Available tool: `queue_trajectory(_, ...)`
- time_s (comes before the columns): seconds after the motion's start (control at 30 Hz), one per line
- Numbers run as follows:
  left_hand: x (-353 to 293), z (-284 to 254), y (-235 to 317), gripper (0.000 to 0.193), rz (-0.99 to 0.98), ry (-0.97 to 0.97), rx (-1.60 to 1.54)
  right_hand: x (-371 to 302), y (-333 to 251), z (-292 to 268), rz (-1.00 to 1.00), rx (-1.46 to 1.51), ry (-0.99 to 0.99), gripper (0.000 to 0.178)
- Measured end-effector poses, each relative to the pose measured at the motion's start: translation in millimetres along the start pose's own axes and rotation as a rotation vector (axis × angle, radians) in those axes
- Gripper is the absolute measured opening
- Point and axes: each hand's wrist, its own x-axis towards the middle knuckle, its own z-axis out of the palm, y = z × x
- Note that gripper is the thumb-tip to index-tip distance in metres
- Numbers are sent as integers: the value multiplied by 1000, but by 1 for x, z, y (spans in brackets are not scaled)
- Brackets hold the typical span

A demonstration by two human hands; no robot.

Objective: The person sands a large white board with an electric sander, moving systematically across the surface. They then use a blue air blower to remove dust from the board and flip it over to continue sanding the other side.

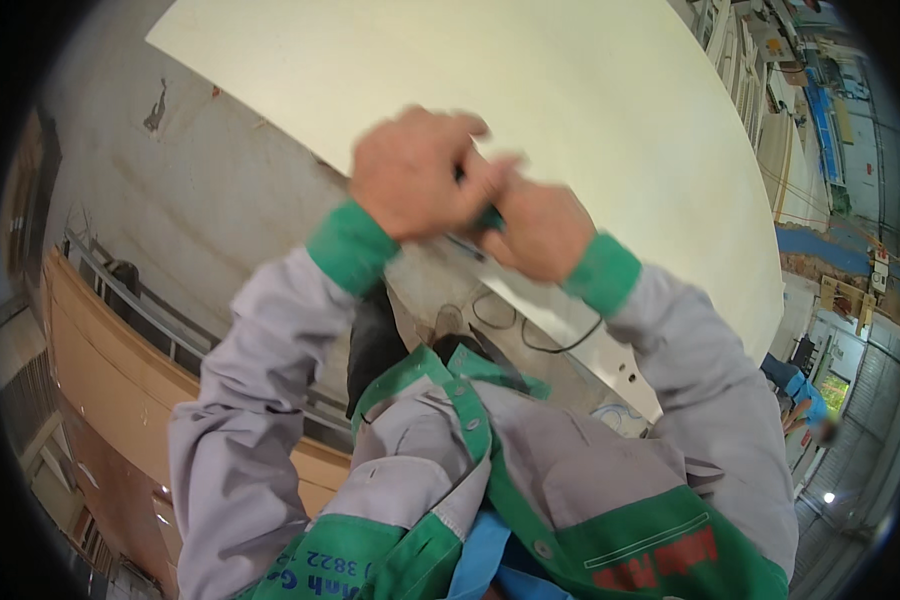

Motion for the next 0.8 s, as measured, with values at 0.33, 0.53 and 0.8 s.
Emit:
queue_trajectory(0.33,176,25,-57,56,-156,-323,148,115,57,-78,317,43,216,80)
queue_trajectory(0.53,23,-7,6,23,49,-255,-112,-22,-16,5,253,447,71,88)
queue_trajectory(0.8,117,32,-32,21,259,-294,-261,17,3,-2,444,575,133,90)
